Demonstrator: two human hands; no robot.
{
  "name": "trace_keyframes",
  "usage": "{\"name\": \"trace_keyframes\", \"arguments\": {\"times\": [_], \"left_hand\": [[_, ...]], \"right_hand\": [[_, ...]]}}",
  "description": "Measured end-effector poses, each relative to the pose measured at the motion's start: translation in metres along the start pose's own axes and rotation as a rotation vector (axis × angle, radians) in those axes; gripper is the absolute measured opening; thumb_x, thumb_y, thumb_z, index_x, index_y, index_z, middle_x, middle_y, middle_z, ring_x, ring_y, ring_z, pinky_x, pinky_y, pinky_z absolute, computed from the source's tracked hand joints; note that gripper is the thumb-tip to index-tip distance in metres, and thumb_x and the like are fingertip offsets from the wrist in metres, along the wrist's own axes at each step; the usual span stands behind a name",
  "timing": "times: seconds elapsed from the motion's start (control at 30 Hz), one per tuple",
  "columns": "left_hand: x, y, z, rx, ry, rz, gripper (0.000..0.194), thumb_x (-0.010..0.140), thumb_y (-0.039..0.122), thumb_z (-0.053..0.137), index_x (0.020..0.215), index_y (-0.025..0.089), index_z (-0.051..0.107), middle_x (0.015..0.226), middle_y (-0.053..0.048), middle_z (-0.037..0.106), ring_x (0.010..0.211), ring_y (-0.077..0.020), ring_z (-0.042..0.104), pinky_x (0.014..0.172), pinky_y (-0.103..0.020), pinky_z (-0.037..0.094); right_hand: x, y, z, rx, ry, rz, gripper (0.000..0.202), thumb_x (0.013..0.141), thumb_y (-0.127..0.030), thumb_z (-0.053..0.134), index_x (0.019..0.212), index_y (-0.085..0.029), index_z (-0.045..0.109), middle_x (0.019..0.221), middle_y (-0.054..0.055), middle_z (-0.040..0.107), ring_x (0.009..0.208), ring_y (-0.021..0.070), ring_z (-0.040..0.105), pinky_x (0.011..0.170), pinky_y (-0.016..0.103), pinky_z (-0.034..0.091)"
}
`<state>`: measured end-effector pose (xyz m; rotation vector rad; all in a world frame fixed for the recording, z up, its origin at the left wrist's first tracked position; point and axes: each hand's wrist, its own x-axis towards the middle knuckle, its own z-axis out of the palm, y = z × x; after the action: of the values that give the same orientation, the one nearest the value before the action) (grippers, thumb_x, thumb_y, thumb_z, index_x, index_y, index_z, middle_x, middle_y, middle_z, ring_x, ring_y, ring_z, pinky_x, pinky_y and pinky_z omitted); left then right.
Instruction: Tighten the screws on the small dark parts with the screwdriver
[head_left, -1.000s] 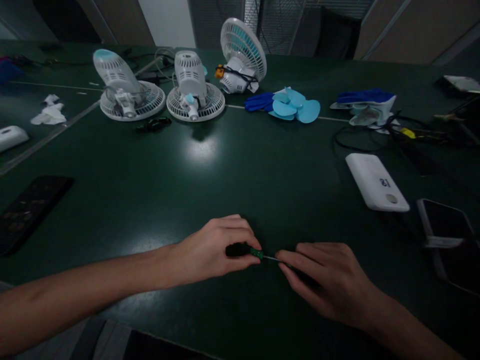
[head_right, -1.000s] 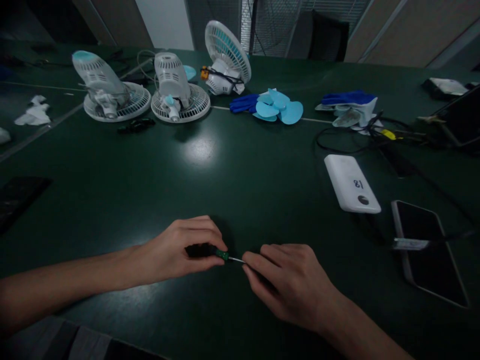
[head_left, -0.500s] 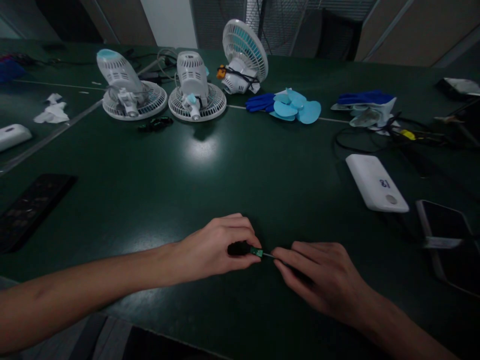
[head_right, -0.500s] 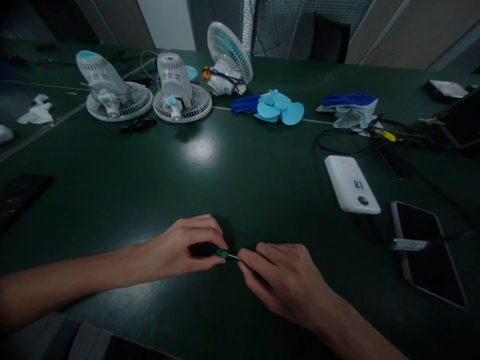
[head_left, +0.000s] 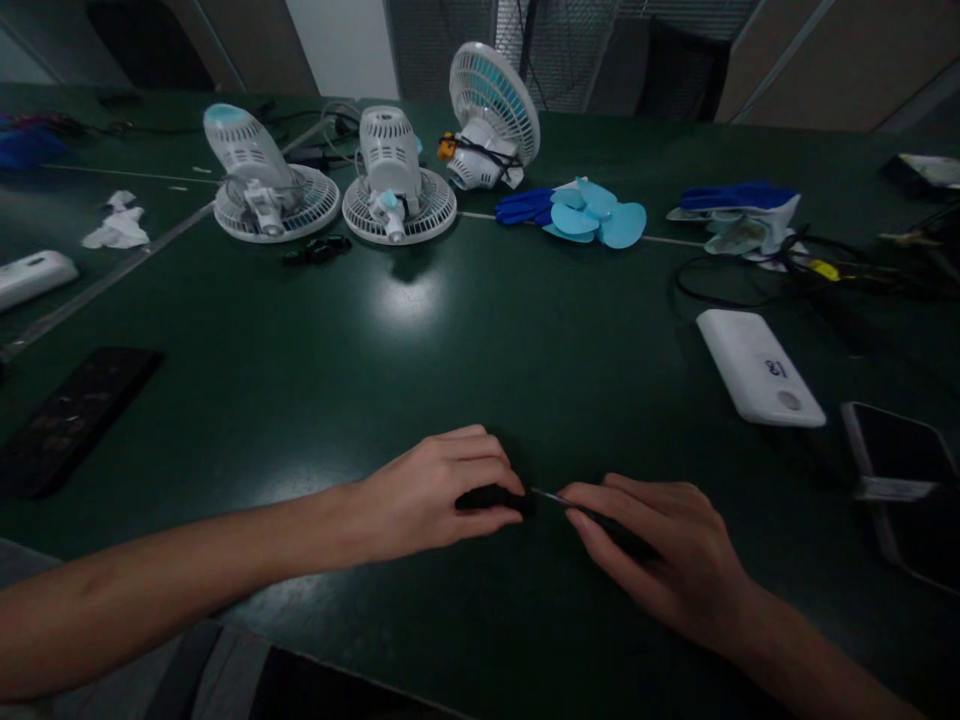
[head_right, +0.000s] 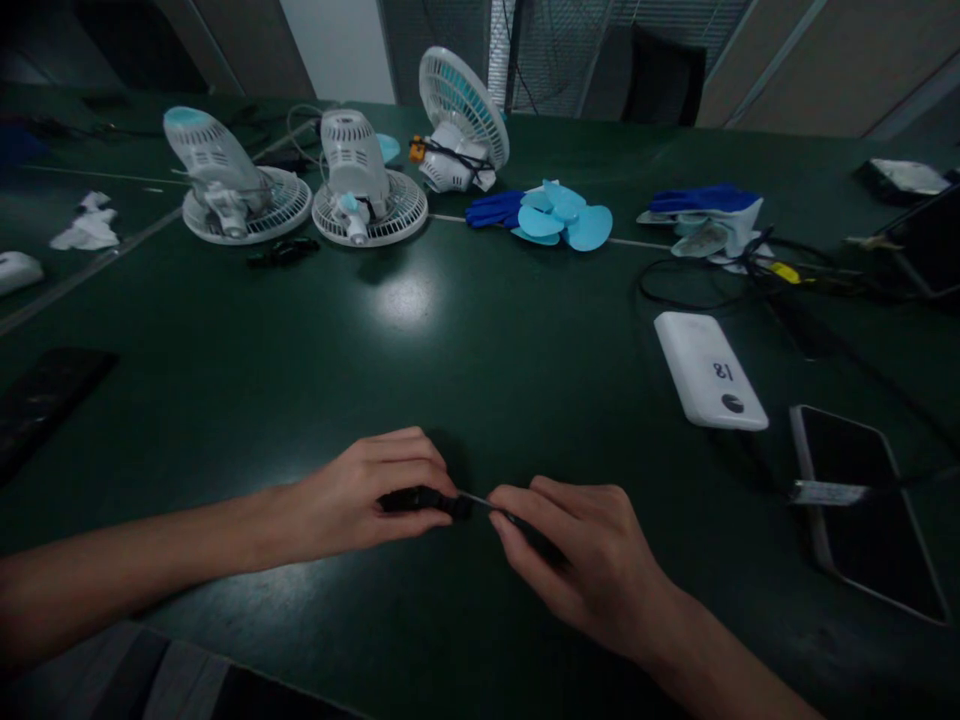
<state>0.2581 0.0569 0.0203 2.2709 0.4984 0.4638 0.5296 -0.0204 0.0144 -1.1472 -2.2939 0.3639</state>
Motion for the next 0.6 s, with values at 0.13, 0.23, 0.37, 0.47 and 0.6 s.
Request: {"name": "trace_keyframes", "arguments": {"times": [0.13,0.23,0.37,0.47,0.6], "left_hand": [[-0.007,-0.006,-0.021,0.174,0.031,-0.062,0.021,0.102,0.031,0.057,0.116,0.019,0.068,0.108,-0.007,0.067,0.101,-0.0190,0.061,0.092,-0.034,0.050],[-0.025,-0.026,-0.056,0.349,0.130,-0.211,0.027,0.102,0.039,0.055,0.116,0.020,0.069,0.111,-0.007,0.068,0.103,-0.0209,0.062,0.091,-0.036,0.051],[-0.076,-0.073,-0.121,0.556,0.368,-0.494,0.037,0.096,0.052,0.058,0.114,0.022,0.071,0.107,-0.008,0.069,0.092,-0.0233,0.065,0.079,-0.038,0.051],[-0.125,-0.111,-0.168,0.739,0.569,-0.648,0.045,0.091,0.060,0.055,0.111,0.023,0.073,0.101,-0.011,0.069,0.092,-0.0255,0.065,0.076,-0.042,0.044],[-0.163,-0.139,-0.202,0.742,0.751,-0.731,0.060,0.085,0.066,0.057,0.111,0.015,0.073,0.101,-0.016,0.068,0.110,-0.0322,0.063,0.074,-0.046,0.036]], "right_hand": [[0.001,0.003,-0.005,0.026,0.004,0.025,0.021,0.102,-0.021,0.056,0.121,-0.025,0.062,0.088,0.001,0.075,0.066,0.0128,0.069,0.055,0.025,0.048],[0.002,0.005,-0.007,0.072,-0.007,0.041,0.021,0.102,-0.021,0.057,0.122,-0.025,0.062,0.090,0.000,0.075,0.068,0.0121,0.069,0.058,0.024,0.050],[0.001,0.006,-0.007,0.102,-0.021,0.056,0.021,0.102,-0.022,0.058,0.122,-0.023,0.063,0.085,-0.002,0.072,0.065,0.0102,0.066,0.057,0.023,0.049],[0.001,0.006,-0.007,0.106,-0.053,0.070,0.020,0.103,-0.023,0.057,0.122,-0.023,0.063,0.087,-0.002,0.071,0.066,0.0100,0.066,0.058,0.023,0.049],[0.001,0.006,-0.007,0.111,-0.056,0.085,0.020,0.104,-0.024,0.056,0.122,-0.024,0.063,0.088,-0.002,0.071,0.068,0.0095,0.066,0.060,0.022,0.048]]}}
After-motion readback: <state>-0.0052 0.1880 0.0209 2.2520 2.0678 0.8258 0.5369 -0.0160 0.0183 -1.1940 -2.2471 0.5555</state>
